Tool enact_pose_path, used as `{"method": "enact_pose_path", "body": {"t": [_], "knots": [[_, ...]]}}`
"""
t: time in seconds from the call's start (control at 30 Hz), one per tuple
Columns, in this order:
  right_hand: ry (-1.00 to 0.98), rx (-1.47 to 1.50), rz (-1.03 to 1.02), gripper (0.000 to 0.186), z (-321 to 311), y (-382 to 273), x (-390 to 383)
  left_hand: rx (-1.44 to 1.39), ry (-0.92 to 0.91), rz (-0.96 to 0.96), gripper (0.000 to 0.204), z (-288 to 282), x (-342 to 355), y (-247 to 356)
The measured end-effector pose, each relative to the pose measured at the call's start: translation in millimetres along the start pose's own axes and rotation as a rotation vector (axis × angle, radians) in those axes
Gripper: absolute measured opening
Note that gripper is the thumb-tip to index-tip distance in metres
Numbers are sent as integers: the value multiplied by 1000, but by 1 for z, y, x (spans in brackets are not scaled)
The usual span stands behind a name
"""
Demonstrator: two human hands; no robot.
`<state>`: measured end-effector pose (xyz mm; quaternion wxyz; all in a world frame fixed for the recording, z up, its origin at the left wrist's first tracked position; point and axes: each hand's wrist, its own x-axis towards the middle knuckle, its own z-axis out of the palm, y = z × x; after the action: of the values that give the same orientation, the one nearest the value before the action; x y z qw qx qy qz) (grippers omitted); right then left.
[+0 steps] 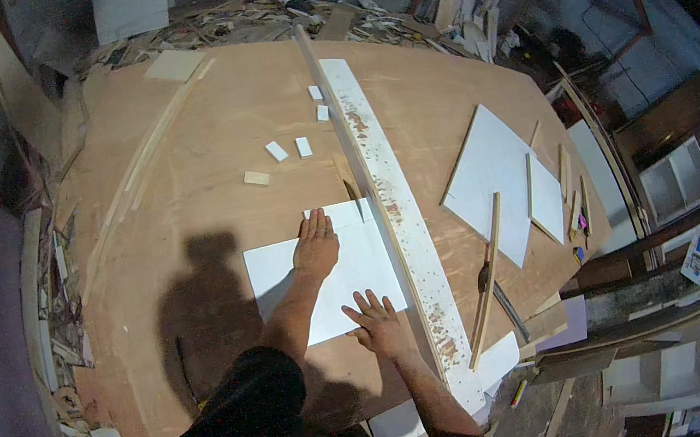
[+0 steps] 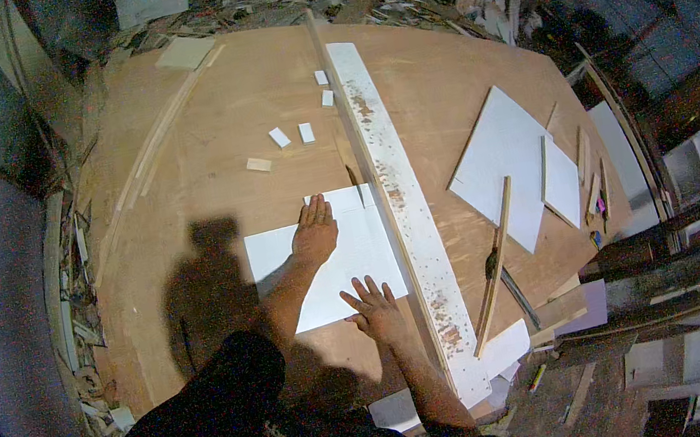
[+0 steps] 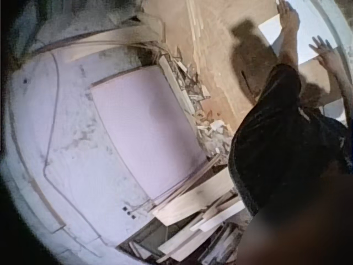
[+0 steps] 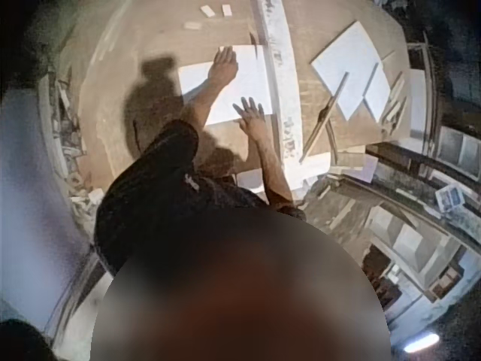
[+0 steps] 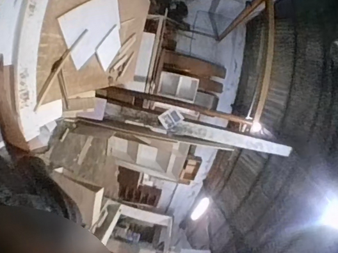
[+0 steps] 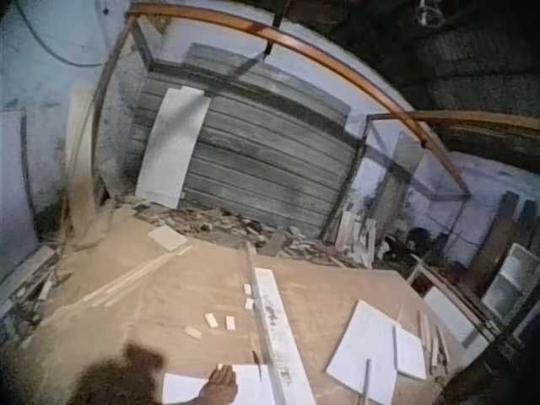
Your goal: The person repeatedly positions a white rectangular board on a workbench and uses a wooden stick to strike along a straight edge, breaking off small pieces. The person adjusts the board between strikes and continues the process across the clip.
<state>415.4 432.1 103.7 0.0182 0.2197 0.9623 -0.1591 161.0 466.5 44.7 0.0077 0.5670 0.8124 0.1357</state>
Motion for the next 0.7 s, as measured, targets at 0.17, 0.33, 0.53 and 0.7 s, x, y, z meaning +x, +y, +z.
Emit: {"method": "enact_pose_path", "body": {"t": [0.17,0.33,0.53,0.7], "knots": [[236,138,73,47,-50,26,-36,-69,-20,-13,57,10,1,-3],[791,-115,876,39,-98,130,-124,186,-75,76,56,23,5,-6],[344,197,1120,57,-52,203,-155,-9,-38,-13,55,17,3,-5],[614,90,1105,38,-56,195,-148,19,-25,-27,56,8,2,-1]]}}
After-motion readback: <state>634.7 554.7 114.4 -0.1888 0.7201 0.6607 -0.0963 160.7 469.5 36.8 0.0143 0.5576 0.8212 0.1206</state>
